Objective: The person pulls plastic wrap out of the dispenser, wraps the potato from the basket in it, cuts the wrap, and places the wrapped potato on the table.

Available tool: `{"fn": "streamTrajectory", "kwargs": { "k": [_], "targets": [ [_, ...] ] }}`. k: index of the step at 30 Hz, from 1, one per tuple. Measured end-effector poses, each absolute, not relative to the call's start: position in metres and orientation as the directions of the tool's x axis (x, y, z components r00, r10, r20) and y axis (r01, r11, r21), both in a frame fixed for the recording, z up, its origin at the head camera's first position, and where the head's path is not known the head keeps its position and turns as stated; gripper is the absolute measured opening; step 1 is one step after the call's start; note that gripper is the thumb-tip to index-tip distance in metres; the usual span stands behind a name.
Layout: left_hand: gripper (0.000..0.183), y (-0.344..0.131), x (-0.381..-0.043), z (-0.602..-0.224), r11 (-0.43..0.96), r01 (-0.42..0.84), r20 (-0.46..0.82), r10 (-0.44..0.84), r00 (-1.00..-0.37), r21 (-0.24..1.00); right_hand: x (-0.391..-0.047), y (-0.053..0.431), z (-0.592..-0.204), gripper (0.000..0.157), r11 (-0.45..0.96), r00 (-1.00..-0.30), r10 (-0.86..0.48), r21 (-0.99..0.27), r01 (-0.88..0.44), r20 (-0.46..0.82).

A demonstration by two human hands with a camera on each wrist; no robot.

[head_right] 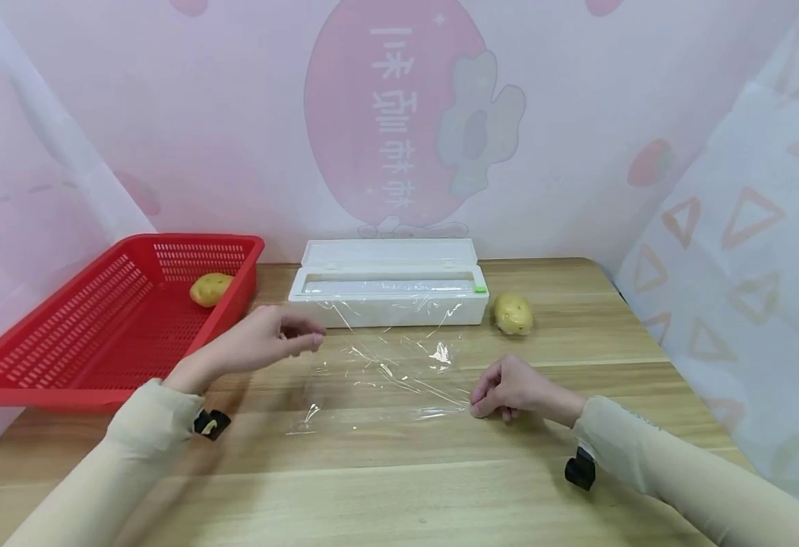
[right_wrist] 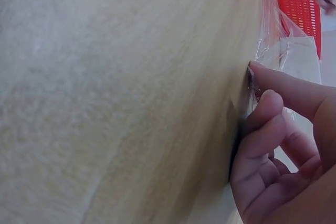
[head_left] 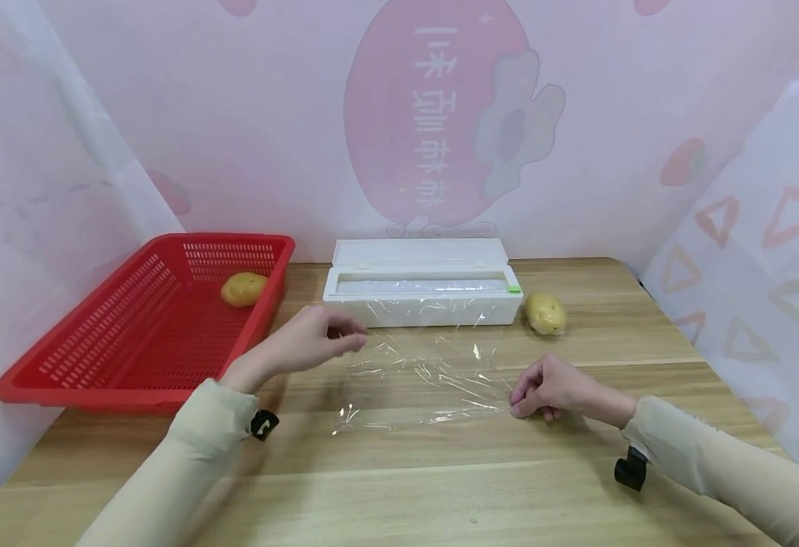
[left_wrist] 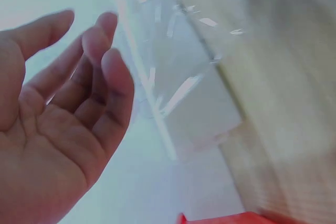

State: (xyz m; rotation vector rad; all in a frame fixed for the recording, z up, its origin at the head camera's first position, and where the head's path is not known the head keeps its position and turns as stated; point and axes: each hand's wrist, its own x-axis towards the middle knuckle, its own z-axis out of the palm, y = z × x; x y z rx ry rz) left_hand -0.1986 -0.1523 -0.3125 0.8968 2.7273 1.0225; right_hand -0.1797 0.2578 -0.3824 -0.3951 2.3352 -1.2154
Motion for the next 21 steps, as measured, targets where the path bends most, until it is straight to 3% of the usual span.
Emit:
{"fn": "streamTrajectory", "kwargs": {
  "k": [10, 15, 21],
  "targets": [
    [0.035, -0.150, -0.221, -0.260, 0.563, 0.450, 0.279, 0.366, -0.888, 0.693, -0.180, 0.259, -0.387, 0.014, 0.567, -0.852, -0.457, -0.822, -0.056, -0.257],
    [0.048, -0.162, -0.238, -0.228, 0.508, 0.333, 0.243, 0.237, -0.941, 0.795, -0.179, 0.259, -0.387, 0.014, 0.565, -0.856, -0.452, -0.823, -0.056, -0.252],
    [0.056, -0.191, -0.255, -0.201, 0.519, 0.259, 0.209, 0.154, -0.966, 0.814, -0.176, 0.257, -0.386, 0.015, 0.552, -0.854, -0.451, -0.833, -0.039, -0.259]
  ]
}}
